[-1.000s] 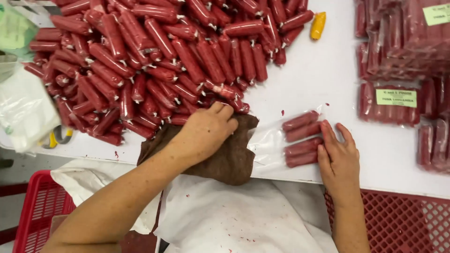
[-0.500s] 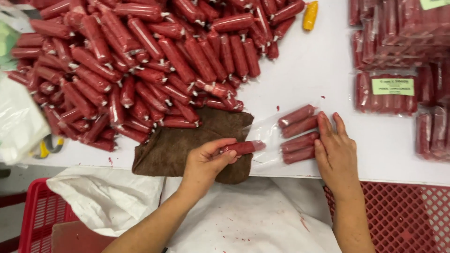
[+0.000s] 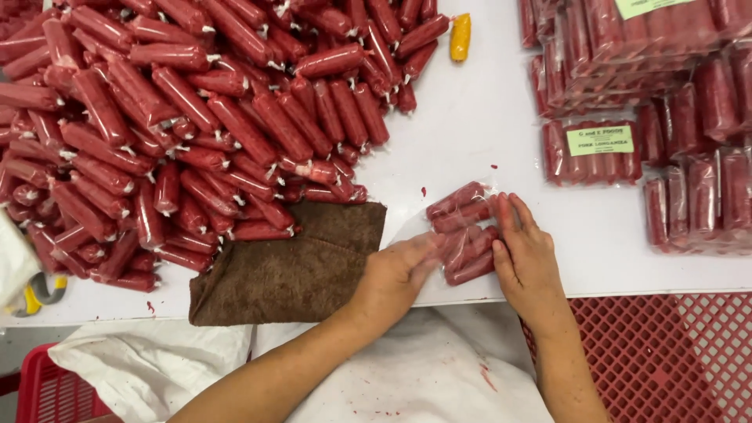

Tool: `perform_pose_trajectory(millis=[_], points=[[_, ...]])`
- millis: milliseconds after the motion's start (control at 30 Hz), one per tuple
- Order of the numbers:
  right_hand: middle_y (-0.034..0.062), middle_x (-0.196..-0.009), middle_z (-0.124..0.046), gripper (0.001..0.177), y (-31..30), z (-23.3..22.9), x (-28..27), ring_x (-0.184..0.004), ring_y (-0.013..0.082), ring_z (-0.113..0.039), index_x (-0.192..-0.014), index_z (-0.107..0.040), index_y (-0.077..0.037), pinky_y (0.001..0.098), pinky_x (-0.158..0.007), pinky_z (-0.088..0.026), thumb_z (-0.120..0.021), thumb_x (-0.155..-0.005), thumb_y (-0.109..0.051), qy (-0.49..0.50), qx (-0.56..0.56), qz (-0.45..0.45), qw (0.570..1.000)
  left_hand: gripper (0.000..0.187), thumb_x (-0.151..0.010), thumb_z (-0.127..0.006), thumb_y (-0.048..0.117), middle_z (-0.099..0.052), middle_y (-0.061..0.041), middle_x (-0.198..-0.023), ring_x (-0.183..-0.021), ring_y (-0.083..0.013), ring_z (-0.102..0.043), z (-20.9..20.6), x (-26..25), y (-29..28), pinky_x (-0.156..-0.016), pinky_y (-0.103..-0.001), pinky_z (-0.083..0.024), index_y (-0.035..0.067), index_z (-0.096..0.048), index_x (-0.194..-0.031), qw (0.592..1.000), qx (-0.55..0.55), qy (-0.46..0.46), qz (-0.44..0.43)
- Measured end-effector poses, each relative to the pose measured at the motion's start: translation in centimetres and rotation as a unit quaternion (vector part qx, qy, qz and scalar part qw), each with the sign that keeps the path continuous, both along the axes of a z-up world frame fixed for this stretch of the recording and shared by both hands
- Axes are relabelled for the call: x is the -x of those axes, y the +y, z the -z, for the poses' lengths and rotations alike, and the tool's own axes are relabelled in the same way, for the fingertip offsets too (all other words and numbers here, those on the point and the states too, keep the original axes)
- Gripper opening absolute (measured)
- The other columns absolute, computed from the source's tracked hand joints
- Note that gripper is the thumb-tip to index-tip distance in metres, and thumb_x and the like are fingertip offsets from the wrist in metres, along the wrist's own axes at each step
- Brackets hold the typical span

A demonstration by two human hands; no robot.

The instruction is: The person is manually packing small red sausages into clear plastic bags from a large pile on a production table.

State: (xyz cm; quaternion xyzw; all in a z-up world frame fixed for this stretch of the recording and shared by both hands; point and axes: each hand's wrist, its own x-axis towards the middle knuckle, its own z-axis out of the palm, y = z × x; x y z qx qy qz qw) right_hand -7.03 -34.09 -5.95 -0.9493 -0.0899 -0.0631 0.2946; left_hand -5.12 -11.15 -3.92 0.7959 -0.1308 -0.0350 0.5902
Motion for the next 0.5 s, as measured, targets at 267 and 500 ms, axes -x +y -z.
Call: perform_pose_trajectory(millis=[267, 500], points=[[0.0156, -0.164, -0.03, 0.065, -1.2, -5.1, -1.0, -0.15, 0.0404, -0.024, -0.162, -0.018, -0.011, 0.0562, -0.116, -0.025, -0.038, -0.101, -0.023, 0.056, -0.191, 0.062, 0.978, 0.027, -0.095, -0.061, 0.035, -0.069, -0.002, -0.083, -0.081, -0.0211, -0.071, -0.6, -0.5, 4.1, -0.063, -0.034, -0.06, 0.019, -0.071, -0.115, 0.889, -0.396, -0.221, 0.069], [0.0131, -0.159, -0.041, 0.056, -1.3, -3.1, -3.9, -0.147, 0.0333, -0.033, -0.154, -0.041, -0.011, 0.0487, -0.119, -0.018, -0.021, -0.108, -0.034, 0.043, -0.066, -0.092, 0.993, 0.005, -0.092, -0.057, 0.021, -0.058, 0.004, -0.076, -0.07, -0.0186, -0.066, 3.6, -1.7, -1.1, -0.055, -0.031, -0.053, 0.023, -0.061, -0.091, 0.852, -0.412, -0.312, 0.085]])
